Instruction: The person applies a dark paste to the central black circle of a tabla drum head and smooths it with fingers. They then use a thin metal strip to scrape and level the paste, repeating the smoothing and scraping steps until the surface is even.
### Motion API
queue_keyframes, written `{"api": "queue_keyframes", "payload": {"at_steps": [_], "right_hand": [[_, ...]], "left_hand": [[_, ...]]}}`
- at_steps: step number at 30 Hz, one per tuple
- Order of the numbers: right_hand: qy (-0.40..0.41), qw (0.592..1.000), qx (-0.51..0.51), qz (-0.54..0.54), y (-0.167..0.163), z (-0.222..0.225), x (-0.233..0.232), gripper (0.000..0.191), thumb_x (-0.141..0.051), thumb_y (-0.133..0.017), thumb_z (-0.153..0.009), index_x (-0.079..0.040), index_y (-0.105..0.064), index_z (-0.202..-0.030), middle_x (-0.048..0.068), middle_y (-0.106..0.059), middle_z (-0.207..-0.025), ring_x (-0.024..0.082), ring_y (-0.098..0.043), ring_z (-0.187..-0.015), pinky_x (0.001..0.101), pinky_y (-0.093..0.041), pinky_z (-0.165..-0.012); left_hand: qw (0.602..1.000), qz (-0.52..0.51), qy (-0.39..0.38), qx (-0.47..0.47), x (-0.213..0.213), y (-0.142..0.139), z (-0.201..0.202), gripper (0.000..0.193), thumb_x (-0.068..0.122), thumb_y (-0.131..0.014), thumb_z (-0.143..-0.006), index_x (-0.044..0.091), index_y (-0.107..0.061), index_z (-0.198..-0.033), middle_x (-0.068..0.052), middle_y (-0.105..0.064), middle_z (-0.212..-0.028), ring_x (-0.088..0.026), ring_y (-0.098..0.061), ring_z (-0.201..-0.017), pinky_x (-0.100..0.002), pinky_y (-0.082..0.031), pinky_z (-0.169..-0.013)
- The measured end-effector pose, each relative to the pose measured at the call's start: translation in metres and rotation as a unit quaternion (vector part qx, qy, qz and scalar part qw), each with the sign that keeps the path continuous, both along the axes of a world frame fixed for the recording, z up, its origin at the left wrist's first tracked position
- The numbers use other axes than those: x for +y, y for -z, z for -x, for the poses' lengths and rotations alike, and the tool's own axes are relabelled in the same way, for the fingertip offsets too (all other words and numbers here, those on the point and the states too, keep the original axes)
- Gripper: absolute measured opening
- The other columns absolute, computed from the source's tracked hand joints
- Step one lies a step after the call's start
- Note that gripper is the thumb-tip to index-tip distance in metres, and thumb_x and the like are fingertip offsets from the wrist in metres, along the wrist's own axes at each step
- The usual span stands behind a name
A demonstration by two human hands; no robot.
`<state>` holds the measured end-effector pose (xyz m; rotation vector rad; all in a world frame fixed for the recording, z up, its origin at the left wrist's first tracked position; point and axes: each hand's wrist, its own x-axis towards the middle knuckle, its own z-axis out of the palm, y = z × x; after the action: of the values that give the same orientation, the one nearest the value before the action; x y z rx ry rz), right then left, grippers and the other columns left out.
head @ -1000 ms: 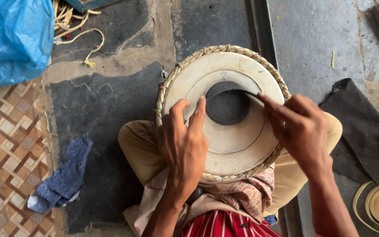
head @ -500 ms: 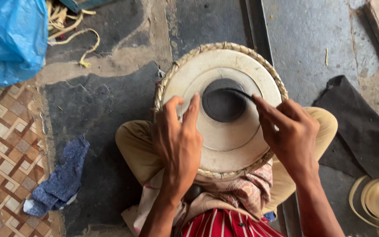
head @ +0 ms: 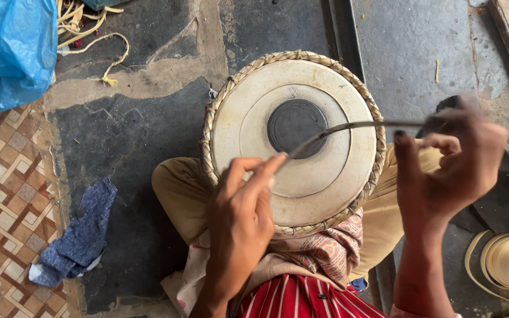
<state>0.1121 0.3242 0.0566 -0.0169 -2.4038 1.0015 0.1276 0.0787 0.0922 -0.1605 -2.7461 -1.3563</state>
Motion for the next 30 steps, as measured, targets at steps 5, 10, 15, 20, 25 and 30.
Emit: {"api": "queue_keyframes", "payload": {"at_steps": [5, 10, 15, 20, 25, 30], "right_hand": [[-0.042, 0.949, 0.028, 0.312, 0.017, -0.021, -0.022, 0.089, -0.007, -0.076, -0.097, -0.003, -0.019, -0.166, 0.006, -0.052, -0.148, 0.018, -0.067, -0.119, 0.0299, -0.060, -0.099], [-0.057, 0.918, -0.031, 0.391, 0.021, -0.045, -0.029, 0.083, 0.005, -0.075, -0.100, 0.000, -0.023, -0.165, 0.010, -0.067, -0.111, 0.012, -0.071, -0.087, 0.0250, -0.063, -0.078], [-0.034, 0.909, 0.013, 0.415, 0.025, -0.047, -0.021, 0.080, 0.007, -0.073, -0.107, 0.000, -0.023, -0.169, 0.007, -0.067, -0.098, 0.009, -0.069, -0.084, 0.0212, -0.059, -0.075], [-0.003, 0.911, 0.059, 0.408, 0.031, -0.041, -0.021, 0.078, 0.009, -0.071, -0.111, -0.001, -0.022, -0.170, 0.008, -0.069, -0.098, 0.009, -0.068, -0.084, 0.0200, -0.056, -0.075], [0.068, 0.930, 0.078, 0.352, 0.026, -0.035, -0.026, 0.082, 0.009, -0.070, -0.104, 0.001, -0.019, -0.168, 0.013, -0.049, -0.157, 0.008, -0.069, -0.091, 0.0196, -0.058, -0.074], [0.066, 0.941, 0.117, 0.312, 0.025, -0.029, -0.024, 0.081, 0.012, -0.065, -0.110, -0.002, -0.012, -0.168, 0.015, -0.032, -0.168, 0.010, -0.068, -0.088, 0.0209, -0.059, -0.071]], "left_hand": [[0.976, -0.161, 0.052, -0.134, 0.020, -0.009, -0.007, 0.028, 0.006, -0.057, -0.101, 0.009, -0.069, -0.127, -0.010, -0.066, -0.104, -0.020, -0.068, -0.075, -0.032, -0.055, -0.063], [0.952, -0.260, 0.125, -0.105, 0.045, -0.004, -0.017, 0.031, 0.000, -0.056, -0.100, 0.004, -0.064, -0.130, -0.013, -0.063, -0.109, -0.022, -0.068, -0.086, -0.033, -0.055, -0.072], [0.950, -0.258, 0.136, -0.113, 0.056, -0.002, -0.021, 0.032, 0.000, -0.057, -0.101, 0.004, -0.063, -0.132, -0.014, -0.062, -0.108, -0.023, -0.068, -0.086, -0.033, -0.054, -0.072], [0.951, -0.248, 0.128, -0.135, 0.060, -0.004, -0.025, 0.033, 0.004, -0.058, -0.100, 0.004, -0.062, -0.133, -0.014, -0.061, -0.107, -0.024, -0.067, -0.083, -0.034, -0.053, -0.068], [0.962, -0.224, 0.126, -0.090, 0.063, -0.006, -0.028, 0.033, 0.003, -0.057, -0.102, 0.002, -0.061, -0.134, -0.016, -0.062, -0.109, -0.027, -0.066, -0.087, -0.036, -0.053, -0.075], [0.961, -0.227, 0.127, -0.092, 0.064, -0.008, -0.034, 0.034, 0.002, -0.055, -0.102, 0.002, -0.061, -0.136, -0.016, -0.063, -0.111, -0.027, -0.067, -0.086, -0.036, -0.054, -0.076]]}}
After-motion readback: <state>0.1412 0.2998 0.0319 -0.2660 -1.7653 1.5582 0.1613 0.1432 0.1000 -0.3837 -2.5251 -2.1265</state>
